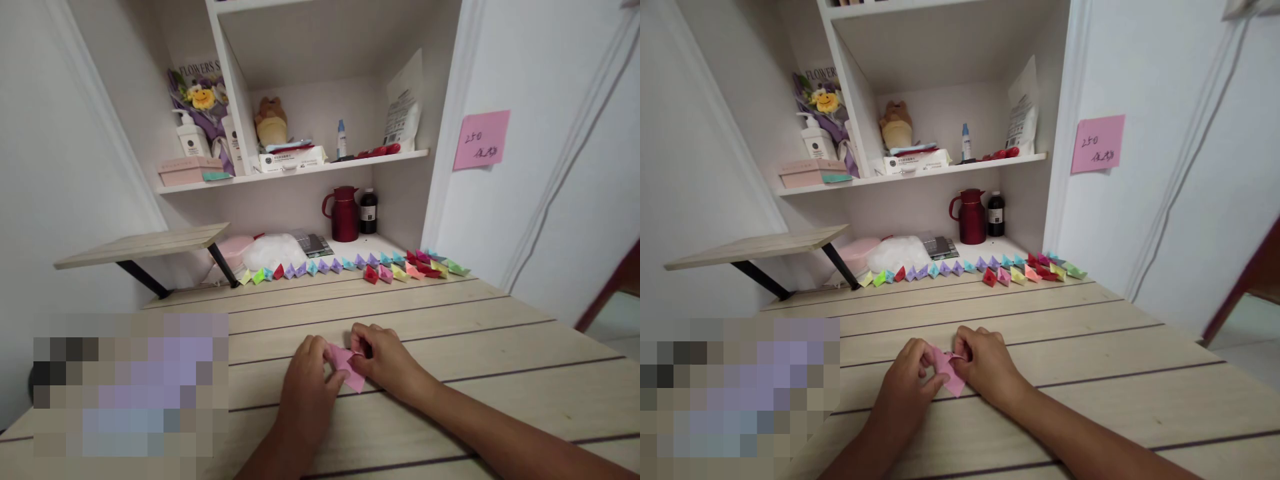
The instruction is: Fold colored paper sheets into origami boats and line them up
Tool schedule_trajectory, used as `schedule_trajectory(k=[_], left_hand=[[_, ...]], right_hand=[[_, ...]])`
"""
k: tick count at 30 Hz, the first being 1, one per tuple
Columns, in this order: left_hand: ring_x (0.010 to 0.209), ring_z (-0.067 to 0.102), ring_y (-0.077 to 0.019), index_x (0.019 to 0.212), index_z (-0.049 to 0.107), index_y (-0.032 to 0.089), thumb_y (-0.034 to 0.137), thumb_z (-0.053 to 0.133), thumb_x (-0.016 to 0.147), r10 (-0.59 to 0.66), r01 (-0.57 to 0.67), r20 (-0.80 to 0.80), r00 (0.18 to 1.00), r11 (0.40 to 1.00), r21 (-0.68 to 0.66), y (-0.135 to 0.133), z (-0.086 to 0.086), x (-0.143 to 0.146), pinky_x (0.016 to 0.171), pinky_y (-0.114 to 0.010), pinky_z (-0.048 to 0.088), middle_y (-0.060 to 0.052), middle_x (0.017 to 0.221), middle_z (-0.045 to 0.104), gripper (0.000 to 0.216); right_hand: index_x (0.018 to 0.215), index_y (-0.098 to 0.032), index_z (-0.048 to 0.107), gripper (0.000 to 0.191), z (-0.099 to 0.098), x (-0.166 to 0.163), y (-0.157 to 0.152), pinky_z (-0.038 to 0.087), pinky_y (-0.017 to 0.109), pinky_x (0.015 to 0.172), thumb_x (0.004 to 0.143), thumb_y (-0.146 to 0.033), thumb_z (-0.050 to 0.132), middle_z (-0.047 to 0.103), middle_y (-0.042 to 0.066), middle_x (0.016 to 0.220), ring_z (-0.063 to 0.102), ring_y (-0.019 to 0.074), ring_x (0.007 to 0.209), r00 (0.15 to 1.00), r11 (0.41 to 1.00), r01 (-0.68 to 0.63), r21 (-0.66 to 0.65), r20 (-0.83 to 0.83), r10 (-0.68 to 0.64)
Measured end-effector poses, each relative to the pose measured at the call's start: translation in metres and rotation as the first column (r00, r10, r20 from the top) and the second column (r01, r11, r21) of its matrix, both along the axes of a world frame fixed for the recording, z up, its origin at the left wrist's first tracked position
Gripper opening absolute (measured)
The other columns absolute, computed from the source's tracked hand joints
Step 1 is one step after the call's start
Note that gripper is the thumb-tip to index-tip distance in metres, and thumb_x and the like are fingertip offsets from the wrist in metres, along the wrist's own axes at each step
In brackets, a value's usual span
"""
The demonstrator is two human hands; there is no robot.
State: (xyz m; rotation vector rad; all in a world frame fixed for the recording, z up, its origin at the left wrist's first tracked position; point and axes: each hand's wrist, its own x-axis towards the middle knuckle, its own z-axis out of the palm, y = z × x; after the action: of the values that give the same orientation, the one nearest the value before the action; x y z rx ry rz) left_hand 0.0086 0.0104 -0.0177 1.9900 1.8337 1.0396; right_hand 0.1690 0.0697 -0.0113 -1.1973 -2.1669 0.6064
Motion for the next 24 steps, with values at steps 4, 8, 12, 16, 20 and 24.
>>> schedule_trajectory(k=[4,8,12,16,20,24], left_hand=[[0.081,0.052,-0.0182,0.087,0.056,0.022,0.011,0.06,0.075,-0.068,0.069,-0.094,0.993,0.998,0.004,0.001,0.001,0.001,0.073,-0.03,0.039,-0.001,0.091,0.059,0.017],[0.08,0.054,-0.0195,0.085,0.06,0.021,0.013,0.06,0.08,-0.04,0.052,-0.267,0.963,0.998,0.037,-0.002,0.003,0.003,0.072,-0.032,0.039,-0.002,0.085,0.06,0.009],[0.077,0.054,-0.02,0.085,0.063,0.021,0.017,0.056,0.087,-0.038,0.094,-0.443,0.895,0.99,0.104,-0.002,0.0,0.003,0.07,-0.033,0.039,-0.003,0.082,0.061,0.008],[0.073,0.054,-0.0206,0.089,0.066,0.022,0.014,0.054,0.088,0.0,0.125,-0.603,0.798,0.978,0.166,0.001,-0.006,0.003,0.065,-0.034,0.037,-0.003,0.078,0.061,0.014],[0.07,0.053,-0.0197,0.09,0.065,0.021,0.009,0.053,0.088,0.051,0.137,-0.673,0.738,0.965,0.223,0.004,-0.012,0.005,0.063,-0.034,0.037,-0.003,0.074,0.058,0.017],[0.071,0.054,-0.0203,0.091,0.064,0.019,0.008,0.056,0.085,0.059,0.149,-0.713,0.698,0.963,0.225,0.004,-0.014,0.007,0.061,-0.033,0.038,-0.003,0.072,0.056,0.016]], right_hand=[[0.068,-0.022,0.053,0.012,0.001,0.001,0.0,0.034,0.027,0.066,0.068,-0.011,0.058,0.059,-0.004,0.063,0.052,0.0157,0.066,1.0,1.0,-0.004,0.0,0.017,0.004],[0.069,-0.022,0.056,0.014,-0.001,0.001,0.0,0.035,0.028,0.069,0.066,-0.008,0.058,0.059,-0.003,0.065,0.053,0.016,0.068,0.999,0.999,-0.03,0.012,0.023,0.03],[0.072,-0.022,0.057,0.016,-0.003,0.002,0.001,0.035,0.03,0.073,0.065,-0.008,0.058,0.06,-0.003,0.066,0.054,0.017,0.071,0.999,0.999,-0.036,0.014,0.034,0.036],[0.08,-0.024,0.061,0.027,-0.004,0.005,0.003,0.036,0.031,0.076,0.061,-0.004,0.055,0.061,-0.003,0.07,0.055,0.0186,0.076,0.996,0.997,-0.072,0.004,0.061,0.071],[0.104,-0.026,0.059,0.052,-0.004,0.01,0.0,0.037,0.033,0.083,0.058,-0.003,0.055,0.063,0.002,0.1,0.055,0.0219,0.095,0.995,0.994,-0.095,0.045,0.028,0.094],[0.104,-0.027,0.059,0.049,0.0,0.014,-0.006,0.036,0.035,0.086,0.061,-0.003,0.054,0.06,0.003,0.106,0.053,0.0232,0.1,0.993,0.988,-0.11,0.104,0.052,0.105]])
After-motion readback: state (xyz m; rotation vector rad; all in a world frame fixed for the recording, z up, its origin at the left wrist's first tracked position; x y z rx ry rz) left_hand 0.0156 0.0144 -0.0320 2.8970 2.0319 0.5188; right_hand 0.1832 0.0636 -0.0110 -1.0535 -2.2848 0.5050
